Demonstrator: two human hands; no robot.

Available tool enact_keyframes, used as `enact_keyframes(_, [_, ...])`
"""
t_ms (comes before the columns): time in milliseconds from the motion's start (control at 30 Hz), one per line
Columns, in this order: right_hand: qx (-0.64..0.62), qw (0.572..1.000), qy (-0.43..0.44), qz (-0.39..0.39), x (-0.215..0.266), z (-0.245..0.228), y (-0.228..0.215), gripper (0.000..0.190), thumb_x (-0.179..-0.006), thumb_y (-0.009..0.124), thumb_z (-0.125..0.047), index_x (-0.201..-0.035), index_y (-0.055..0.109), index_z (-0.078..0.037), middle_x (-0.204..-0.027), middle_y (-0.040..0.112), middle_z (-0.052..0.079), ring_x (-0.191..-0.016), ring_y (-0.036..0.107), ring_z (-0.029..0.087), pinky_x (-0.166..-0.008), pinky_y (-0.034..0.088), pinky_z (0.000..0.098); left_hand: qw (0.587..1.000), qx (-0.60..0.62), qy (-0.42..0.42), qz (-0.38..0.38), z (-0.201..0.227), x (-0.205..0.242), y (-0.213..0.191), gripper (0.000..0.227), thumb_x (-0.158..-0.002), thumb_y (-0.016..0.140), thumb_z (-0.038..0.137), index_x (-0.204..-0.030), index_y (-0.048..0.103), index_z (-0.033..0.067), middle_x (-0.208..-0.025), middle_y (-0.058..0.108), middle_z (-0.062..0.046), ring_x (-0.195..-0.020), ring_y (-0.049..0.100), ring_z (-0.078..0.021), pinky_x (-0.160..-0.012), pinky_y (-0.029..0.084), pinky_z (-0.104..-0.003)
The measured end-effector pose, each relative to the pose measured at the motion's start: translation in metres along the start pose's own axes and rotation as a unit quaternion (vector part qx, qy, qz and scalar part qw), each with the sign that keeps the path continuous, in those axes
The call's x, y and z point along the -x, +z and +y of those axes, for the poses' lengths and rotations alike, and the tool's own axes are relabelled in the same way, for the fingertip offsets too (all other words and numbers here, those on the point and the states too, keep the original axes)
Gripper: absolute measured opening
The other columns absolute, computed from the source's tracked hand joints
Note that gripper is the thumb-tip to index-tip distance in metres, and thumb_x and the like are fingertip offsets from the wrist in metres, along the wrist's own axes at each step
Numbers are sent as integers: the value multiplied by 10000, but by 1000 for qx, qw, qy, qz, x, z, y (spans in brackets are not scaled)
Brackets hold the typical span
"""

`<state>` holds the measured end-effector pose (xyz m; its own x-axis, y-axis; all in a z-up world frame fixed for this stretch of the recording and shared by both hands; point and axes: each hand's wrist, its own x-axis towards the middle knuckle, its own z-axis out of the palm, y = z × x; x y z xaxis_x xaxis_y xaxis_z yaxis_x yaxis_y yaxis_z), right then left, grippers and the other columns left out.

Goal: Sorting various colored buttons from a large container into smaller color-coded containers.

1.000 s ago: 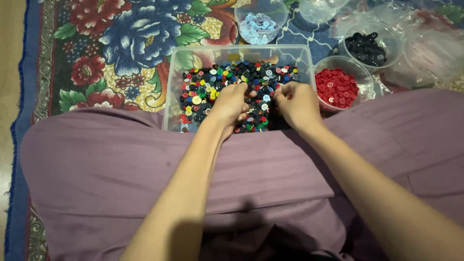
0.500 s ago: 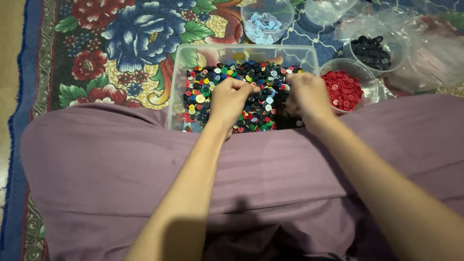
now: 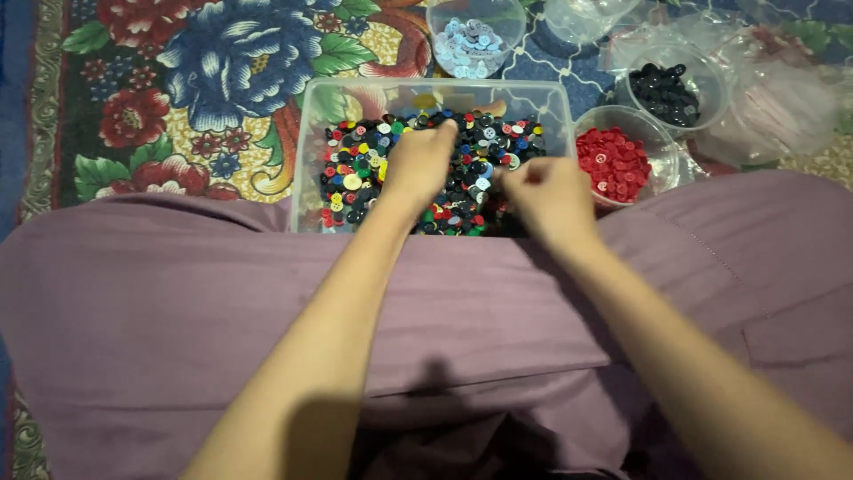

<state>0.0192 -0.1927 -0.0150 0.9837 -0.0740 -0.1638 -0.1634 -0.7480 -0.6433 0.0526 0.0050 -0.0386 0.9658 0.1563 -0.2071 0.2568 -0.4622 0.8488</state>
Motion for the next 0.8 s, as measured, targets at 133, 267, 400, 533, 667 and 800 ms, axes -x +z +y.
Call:
enact_keyframes(133, [117,993,-20,12,16,-20,-5,90,-856,765,-288,-915,824,-255,-753,742,56,-884,739,334,-733,605,422,987,-159,26,-17,38,24,-10,366,-931,534,499,-838,813,281,-859,777,-38,-998,740,-320,-844,578,-417])
enact_keyframes(267, [97,994,-21,-36,19,-25,-4,161,-811,836,-226,-960,831,-288,-829,756,85,-924,738,348,-786,609,438,965,-258,40,-36,33,7,-3,168,-873,737,334,-1021,802,383,-983,784,0,-1056,733,-290,-910,588,-435])
enact_keyframes(400, [122,991,-20,-53,22,-32,-3,167,-812,828,-185,-951,828,-277,-863,782,90,-944,750,344,-806,620,432,946,-318,65,-21,29,-6,6,137,-850,767,290,-948,815,372,-865,773,-12,-950,752,-296,-831,612,-448])
enact_keyframes(533, [111,993,-24,-45,22,-30,-4,106,-839,806,-187,-909,830,-262,-833,778,98,-909,754,345,-780,627,428,944,-323,67,-19,38,7,-1,86,-834,769,254,-870,814,317,-822,761,-29,-922,753,-308,-808,617,-468])
enact_keyframes(667, [-203,978,20,-39,14,-27,-9,201,-914,568,-291,-814,594,-119,-679,476,55,-591,559,263,-534,411,366,987,-158,33,-3,57,42,-27,104,-892,743,266,-818,796,218,-801,761,-78,-919,748,-341,-795,593,-447])
enact_keyframes(800, [-661,702,146,-221,4,-30,-28,178,-816,491,-304,-758,396,-166,-627,265,-23,-452,364,138,-448,286,269,999,11,45,26,12,3,-7,442,-968,526,426,-950,744,42,-1036,721,-236,-1140,632,-453,-990,468,-577])
